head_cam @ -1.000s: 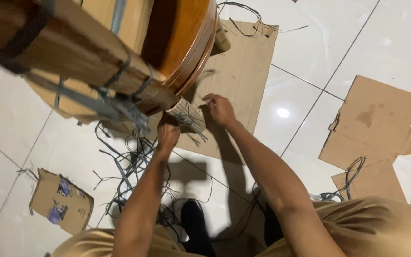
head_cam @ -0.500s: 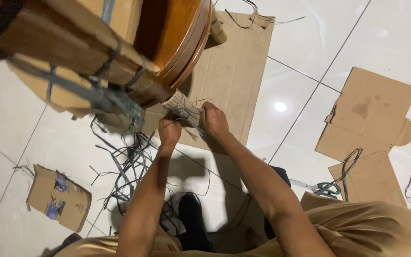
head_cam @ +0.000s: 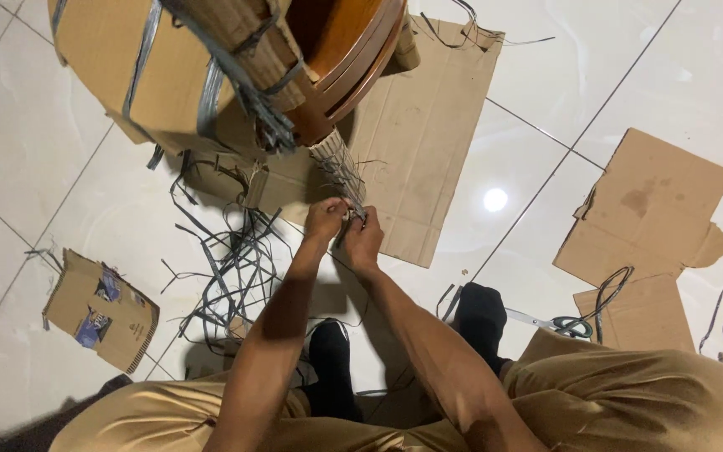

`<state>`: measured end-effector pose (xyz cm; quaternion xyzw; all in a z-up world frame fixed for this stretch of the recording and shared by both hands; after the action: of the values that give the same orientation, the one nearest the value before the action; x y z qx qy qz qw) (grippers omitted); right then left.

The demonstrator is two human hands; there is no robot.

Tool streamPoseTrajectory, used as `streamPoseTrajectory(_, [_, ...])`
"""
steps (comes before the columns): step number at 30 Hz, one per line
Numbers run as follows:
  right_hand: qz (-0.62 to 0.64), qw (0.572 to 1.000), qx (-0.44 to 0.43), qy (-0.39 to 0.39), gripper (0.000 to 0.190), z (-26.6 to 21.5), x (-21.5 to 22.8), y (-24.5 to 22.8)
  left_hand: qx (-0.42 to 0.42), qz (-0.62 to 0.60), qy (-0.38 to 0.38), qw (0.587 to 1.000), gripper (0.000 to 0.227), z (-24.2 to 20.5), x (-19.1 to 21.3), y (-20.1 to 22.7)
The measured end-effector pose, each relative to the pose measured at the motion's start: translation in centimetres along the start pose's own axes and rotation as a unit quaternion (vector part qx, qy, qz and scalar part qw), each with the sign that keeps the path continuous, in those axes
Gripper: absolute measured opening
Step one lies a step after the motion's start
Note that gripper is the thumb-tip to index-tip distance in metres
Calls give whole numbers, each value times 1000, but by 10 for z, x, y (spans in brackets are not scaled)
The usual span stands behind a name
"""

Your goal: Wrap a wooden chair with cardboard and secure it with plastic ties

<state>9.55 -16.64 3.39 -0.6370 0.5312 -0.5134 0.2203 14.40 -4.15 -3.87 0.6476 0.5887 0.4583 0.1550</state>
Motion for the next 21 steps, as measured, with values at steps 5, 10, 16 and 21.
streamPoseTrajectory(5, [32, 999, 11, 10, 13, -17, 9, -25, 85, -155, 19, 984, 52, 18, -15, -14])
streamPoseTrajectory(10, [44, 999, 20, -15, 18, -34, -5, -16, 53, -214, -68, 973, 17, -13, 11, 23])
streamPoseTrajectory(16, [34, 997, 54, -42, 15, -49, -7, -23, 51, -234, -110, 965, 20, -36, 24, 45])
streamPoseTrajectory(21, [99, 994, 25, -46, 20, -36, -6, -20, 45, -261, -120, 957, 21, -1, 18, 14])
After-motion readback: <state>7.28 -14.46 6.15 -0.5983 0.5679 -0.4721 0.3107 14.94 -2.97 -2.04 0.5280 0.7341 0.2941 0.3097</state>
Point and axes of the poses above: each hand's wrist, its own z-axis towards the middle knuckle, its own x-axis out of the back of the hand, y = z × x, the point moved 2 cm from there along z, towards the middle knuckle, and after that the axes turned 13 degrees about -z, right-handed, at the moved point
